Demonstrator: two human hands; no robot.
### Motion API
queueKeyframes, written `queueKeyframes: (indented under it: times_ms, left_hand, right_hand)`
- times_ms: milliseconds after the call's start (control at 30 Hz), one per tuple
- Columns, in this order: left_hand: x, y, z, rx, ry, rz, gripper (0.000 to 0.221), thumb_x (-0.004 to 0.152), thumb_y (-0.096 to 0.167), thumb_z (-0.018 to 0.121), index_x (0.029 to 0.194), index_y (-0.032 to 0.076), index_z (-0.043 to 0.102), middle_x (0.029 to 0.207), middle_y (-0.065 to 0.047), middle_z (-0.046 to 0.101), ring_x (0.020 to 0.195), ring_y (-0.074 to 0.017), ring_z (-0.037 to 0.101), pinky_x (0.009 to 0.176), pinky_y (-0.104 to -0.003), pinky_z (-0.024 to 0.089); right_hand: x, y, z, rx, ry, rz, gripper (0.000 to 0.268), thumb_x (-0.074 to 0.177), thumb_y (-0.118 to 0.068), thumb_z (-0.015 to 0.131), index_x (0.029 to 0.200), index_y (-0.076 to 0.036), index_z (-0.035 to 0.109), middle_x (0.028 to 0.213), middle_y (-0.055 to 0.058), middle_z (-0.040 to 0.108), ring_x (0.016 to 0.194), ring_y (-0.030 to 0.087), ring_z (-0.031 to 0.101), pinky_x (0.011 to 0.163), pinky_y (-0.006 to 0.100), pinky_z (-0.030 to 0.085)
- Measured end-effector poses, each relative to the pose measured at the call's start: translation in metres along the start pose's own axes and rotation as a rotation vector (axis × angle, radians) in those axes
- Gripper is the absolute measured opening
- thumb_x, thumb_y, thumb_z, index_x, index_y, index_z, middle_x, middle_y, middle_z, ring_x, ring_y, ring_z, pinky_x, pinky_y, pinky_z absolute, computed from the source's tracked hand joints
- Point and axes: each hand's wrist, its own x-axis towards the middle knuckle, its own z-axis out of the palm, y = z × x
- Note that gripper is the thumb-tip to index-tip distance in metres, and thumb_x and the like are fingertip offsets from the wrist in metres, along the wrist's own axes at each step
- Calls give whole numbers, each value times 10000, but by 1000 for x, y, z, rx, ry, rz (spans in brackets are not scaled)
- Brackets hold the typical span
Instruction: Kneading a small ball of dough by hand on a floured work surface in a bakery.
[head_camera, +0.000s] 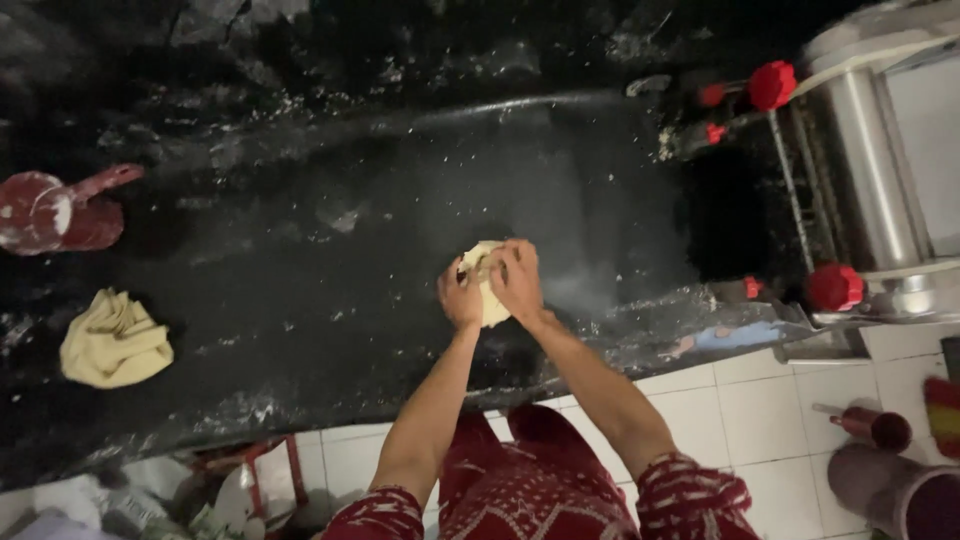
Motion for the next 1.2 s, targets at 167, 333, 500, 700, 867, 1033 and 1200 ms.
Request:
queueKeyframes:
  times_ms: [167,333,500,700,867,1033,1200]
  left_hand:
    - [5,5,12,-9,-43,225,563,943,369,579,1495,279,513,1471,-116,520,1414,-321,466,1197,-478,357]
    - [26,-1,37,23,62,468,475,926,288,579,1387,193,640,1271,-106,669,1217,-278,626,1068,-446,479]
    - [46,-8,48,-76,230,463,182,842,225,584,969,203,713,869,-33,686,866,-279,690,829,-404,540]
    - [62,-24,65,-20,280,270,154,827,302,574,763,165,599,748,-68,615,763,-312,654,735,-447,530]
    - [72,-30,76,39,373,185,209,855,279,613,702,144,567,685,-75,613,692,-315,653,684,-461,536]
    - [78,-35,79,0,391,136,292,853,330,593,665,115,534,616,-110,581,647,-397,642,657,-539,507]
    - [92,-64,86,-219,470,199,258,848,268,611,667,91,567,645,-179,582,698,-427,628,693,-497,512]
  right_hand:
    - [-5,17,8,-74,40,343,396,955,-288,612,1323,-148,577,1306,167,497,1207,405,548,1004,514,485]
    - [8,45,33,4,-43,475,323,996,-343,603,1266,-175,661,1223,109,555,1186,361,616,991,451,538]
    - [20,55,58,-55,102,516,173,935,-355,682,908,-187,714,972,71,633,914,352,675,811,467,554]
    - [24,95,88,-236,62,403,343,906,-452,690,678,-249,533,773,-25,559,676,281,662,641,414,545]
    - [41,81,77,-182,-19,430,258,849,-321,720,730,-194,529,775,28,574,704,343,681,633,476,542]
    - [42,73,76,-127,26,490,262,824,-327,757,748,-194,545,788,4,600,795,315,694,710,430,562]
    - [42,31,56,-88,42,455,220,865,-334,748,819,-157,625,920,36,598,932,309,662,790,415,578]
